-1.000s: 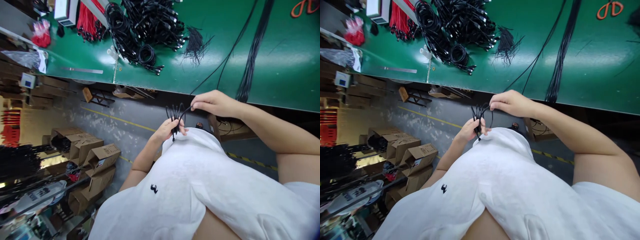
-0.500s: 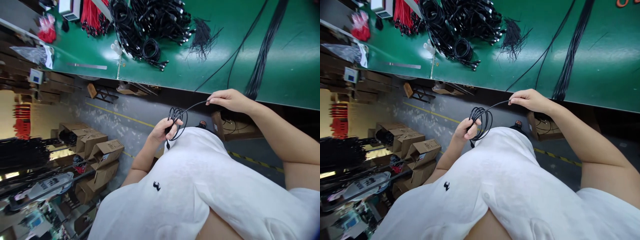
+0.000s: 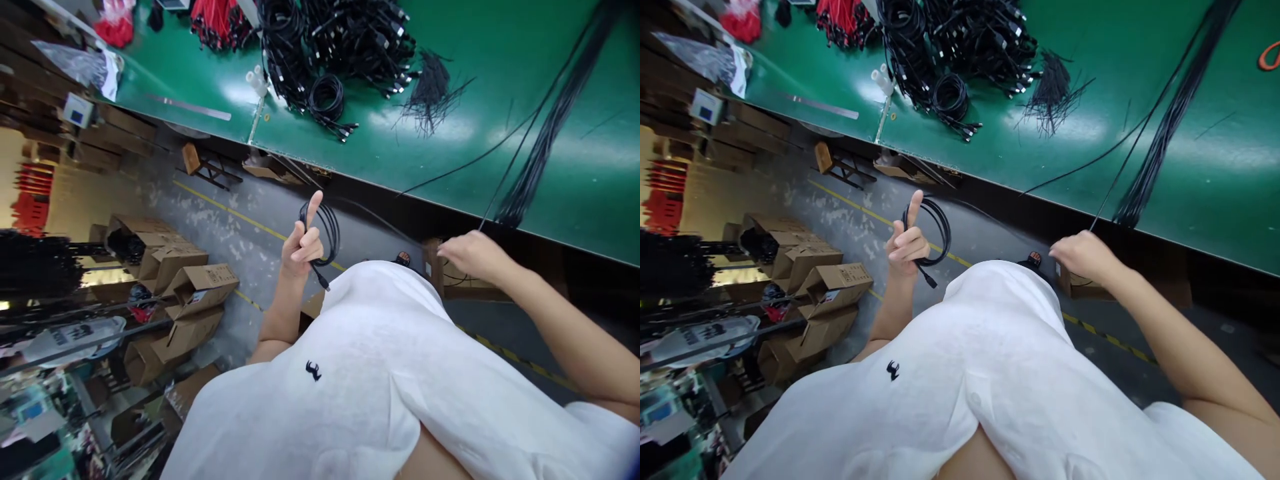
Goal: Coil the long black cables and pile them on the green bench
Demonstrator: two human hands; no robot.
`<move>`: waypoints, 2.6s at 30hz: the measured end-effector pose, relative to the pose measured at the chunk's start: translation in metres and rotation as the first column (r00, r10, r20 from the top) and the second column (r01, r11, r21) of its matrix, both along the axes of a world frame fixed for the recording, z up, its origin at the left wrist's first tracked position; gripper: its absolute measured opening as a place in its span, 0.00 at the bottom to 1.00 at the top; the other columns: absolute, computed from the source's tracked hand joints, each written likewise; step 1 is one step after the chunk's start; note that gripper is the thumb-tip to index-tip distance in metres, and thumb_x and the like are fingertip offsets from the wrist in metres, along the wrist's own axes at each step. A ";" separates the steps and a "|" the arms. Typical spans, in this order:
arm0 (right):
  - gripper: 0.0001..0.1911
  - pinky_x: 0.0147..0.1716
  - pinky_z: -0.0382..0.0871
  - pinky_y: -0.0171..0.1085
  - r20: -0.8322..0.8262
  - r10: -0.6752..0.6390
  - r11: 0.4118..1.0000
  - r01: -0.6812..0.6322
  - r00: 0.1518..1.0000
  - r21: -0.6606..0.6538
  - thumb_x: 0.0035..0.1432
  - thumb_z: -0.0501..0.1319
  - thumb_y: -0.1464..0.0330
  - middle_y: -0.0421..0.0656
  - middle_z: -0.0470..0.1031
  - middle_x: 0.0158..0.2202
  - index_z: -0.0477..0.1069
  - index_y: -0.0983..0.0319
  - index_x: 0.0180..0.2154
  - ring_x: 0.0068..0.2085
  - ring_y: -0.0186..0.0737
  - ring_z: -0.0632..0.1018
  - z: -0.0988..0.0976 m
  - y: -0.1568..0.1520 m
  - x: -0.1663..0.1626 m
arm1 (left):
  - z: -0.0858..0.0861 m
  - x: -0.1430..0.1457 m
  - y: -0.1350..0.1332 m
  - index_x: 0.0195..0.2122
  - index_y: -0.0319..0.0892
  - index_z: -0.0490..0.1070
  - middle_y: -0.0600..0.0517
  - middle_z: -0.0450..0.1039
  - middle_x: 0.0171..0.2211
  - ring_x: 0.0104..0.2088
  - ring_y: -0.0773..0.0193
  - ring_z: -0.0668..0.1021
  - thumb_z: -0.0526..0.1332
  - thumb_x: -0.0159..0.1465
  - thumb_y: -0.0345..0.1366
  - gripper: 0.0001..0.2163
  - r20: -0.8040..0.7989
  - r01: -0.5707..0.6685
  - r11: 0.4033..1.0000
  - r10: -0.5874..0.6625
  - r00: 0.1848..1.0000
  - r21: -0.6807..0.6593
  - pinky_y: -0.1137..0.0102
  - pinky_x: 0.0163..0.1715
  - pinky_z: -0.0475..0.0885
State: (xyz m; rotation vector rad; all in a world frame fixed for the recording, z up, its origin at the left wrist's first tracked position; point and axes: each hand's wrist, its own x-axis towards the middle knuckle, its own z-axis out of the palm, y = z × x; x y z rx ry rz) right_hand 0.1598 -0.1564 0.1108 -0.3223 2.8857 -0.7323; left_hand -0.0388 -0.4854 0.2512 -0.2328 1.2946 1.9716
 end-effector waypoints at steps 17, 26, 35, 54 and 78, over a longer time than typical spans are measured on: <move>0.27 0.34 0.58 0.37 0.010 0.174 0.897 -0.154 0.985 -0.414 0.71 0.46 0.51 0.43 0.74 0.29 0.72 0.61 0.32 0.32 0.39 0.71 0.076 -0.057 -0.058 | -0.040 0.053 0.054 0.39 0.34 0.75 0.52 0.74 0.21 0.19 0.68 0.75 0.71 0.55 0.51 0.23 0.125 0.764 0.637 -0.771 0.625 0.105 0.71 0.24 0.73; 0.22 0.43 0.62 0.39 0.137 -0.218 0.900 0.253 0.966 -0.354 0.68 0.49 0.56 0.47 0.78 0.39 0.74 0.60 0.33 0.40 0.41 0.74 0.014 0.017 -0.053 | -0.019 0.024 0.035 0.30 0.37 0.75 0.66 0.38 0.09 0.07 0.79 0.40 0.53 0.72 0.42 0.19 0.179 0.436 0.890 -0.454 0.873 0.134 0.80 0.08 0.43; 0.18 0.38 0.54 0.43 0.075 -0.301 0.923 0.271 0.951 0.272 0.68 0.54 0.64 0.56 0.79 0.33 0.75 0.65 0.30 0.34 0.42 0.73 -0.009 0.062 -0.017 | -0.003 -0.003 -0.002 0.56 0.45 0.72 0.64 0.58 0.14 0.07 0.80 0.49 0.51 0.73 0.42 0.16 -0.008 0.032 0.997 -0.031 0.999 0.073 0.80 0.08 0.45; 0.16 0.47 0.58 0.41 0.033 -0.256 0.959 0.259 0.966 -0.119 0.67 0.55 0.61 0.49 0.77 0.35 0.73 0.62 0.31 0.39 0.40 0.71 -0.027 0.072 -0.073 | -0.023 0.023 0.031 0.31 0.37 0.73 0.65 0.46 0.11 0.08 0.80 0.46 0.57 0.69 0.38 0.12 0.158 0.356 0.922 -0.378 0.912 0.150 0.81 0.10 0.48; 0.14 0.43 0.69 0.42 0.326 -0.471 0.818 0.544 0.820 -0.187 0.59 0.53 0.59 0.47 0.78 0.35 0.70 0.59 0.28 0.40 0.46 0.77 -0.063 0.057 -0.060 | 0.001 0.001 0.001 0.42 0.42 0.74 0.63 0.50 0.15 0.09 0.80 0.51 0.46 0.75 0.40 0.17 0.052 -0.191 0.974 0.185 0.981 0.119 0.85 0.10 0.48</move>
